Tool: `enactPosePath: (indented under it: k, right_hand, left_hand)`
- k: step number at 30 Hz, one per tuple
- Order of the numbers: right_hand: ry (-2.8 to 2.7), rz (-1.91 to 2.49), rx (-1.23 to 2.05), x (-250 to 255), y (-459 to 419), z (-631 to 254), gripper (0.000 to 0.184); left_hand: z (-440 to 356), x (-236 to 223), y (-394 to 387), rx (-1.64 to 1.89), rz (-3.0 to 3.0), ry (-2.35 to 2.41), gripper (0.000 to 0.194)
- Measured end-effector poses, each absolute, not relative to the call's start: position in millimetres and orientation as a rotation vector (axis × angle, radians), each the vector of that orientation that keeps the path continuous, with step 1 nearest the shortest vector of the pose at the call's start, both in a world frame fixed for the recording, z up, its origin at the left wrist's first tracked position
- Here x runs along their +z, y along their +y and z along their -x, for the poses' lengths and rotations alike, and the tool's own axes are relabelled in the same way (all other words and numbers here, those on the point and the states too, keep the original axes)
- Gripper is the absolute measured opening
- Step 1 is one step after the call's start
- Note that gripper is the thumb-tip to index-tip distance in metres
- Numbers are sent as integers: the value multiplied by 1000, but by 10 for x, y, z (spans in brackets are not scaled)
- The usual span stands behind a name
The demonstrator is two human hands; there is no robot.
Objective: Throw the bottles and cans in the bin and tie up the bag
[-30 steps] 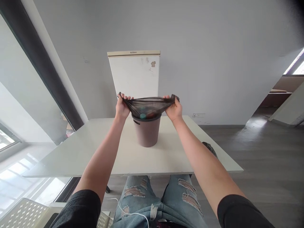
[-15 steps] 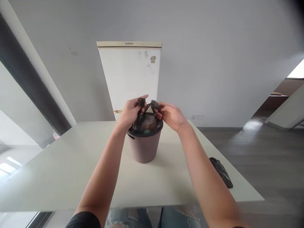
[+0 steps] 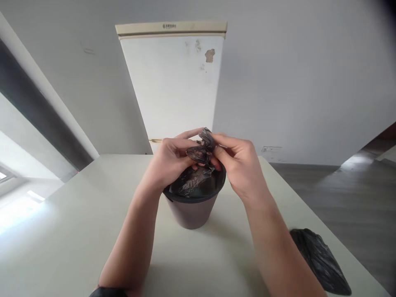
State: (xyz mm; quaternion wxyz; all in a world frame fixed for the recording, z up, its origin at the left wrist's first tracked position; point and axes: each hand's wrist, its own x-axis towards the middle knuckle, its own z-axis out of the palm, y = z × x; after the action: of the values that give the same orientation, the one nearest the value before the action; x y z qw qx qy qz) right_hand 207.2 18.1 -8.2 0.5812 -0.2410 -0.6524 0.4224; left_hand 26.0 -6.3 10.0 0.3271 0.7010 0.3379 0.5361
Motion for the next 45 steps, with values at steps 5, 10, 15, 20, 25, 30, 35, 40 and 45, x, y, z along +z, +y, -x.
enactPosePath:
  k: [5, 10, 15, 20, 25, 30, 35, 40, 45]
  right_hand:
    - [-1576, 498, 1084, -88, 147, -2070, 15]
    - [-1423, 523, 1185, -134, 161, -2005, 38]
    - [-1561, 543, 1176, -110, 132, -2030, 34]
    - [-1651, 537, 1112, -74, 86, -2126, 24]
    - [-1661, 536, 991, -48, 32, -2219, 17]
    - [-1519, 540, 951, -82, 98, -2215, 14]
    - [-1312, 546, 944, -168, 253, -2092, 29]
    - [-1442, 543, 1112, -147, 206, -1999, 36]
    - [-1520, 564, 1111, -65, 58, -1997, 34]
  left_hand:
    - [-250, 123, -68, 1266, -1931, 831, 5]
    - [-272, 85, -81, 1325, -1905, 867, 9]
    - [-252, 24, -52, 1558, -1770, 1030, 9]
    - [-295, 9, -43, 1726, -1727, 1179, 11]
    - [-337, -23, -54, 1712, -1750, 1223, 13]
    - [-317, -28, -33, 1769, -1694, 1155, 19]
    - [-293, 25, -35, 1530, -1715, 990, 27]
    - [-327, 63, -68, 1390, -1782, 913, 29]
    - [-328, 40, -51, 1628, -1714, 1089, 26]
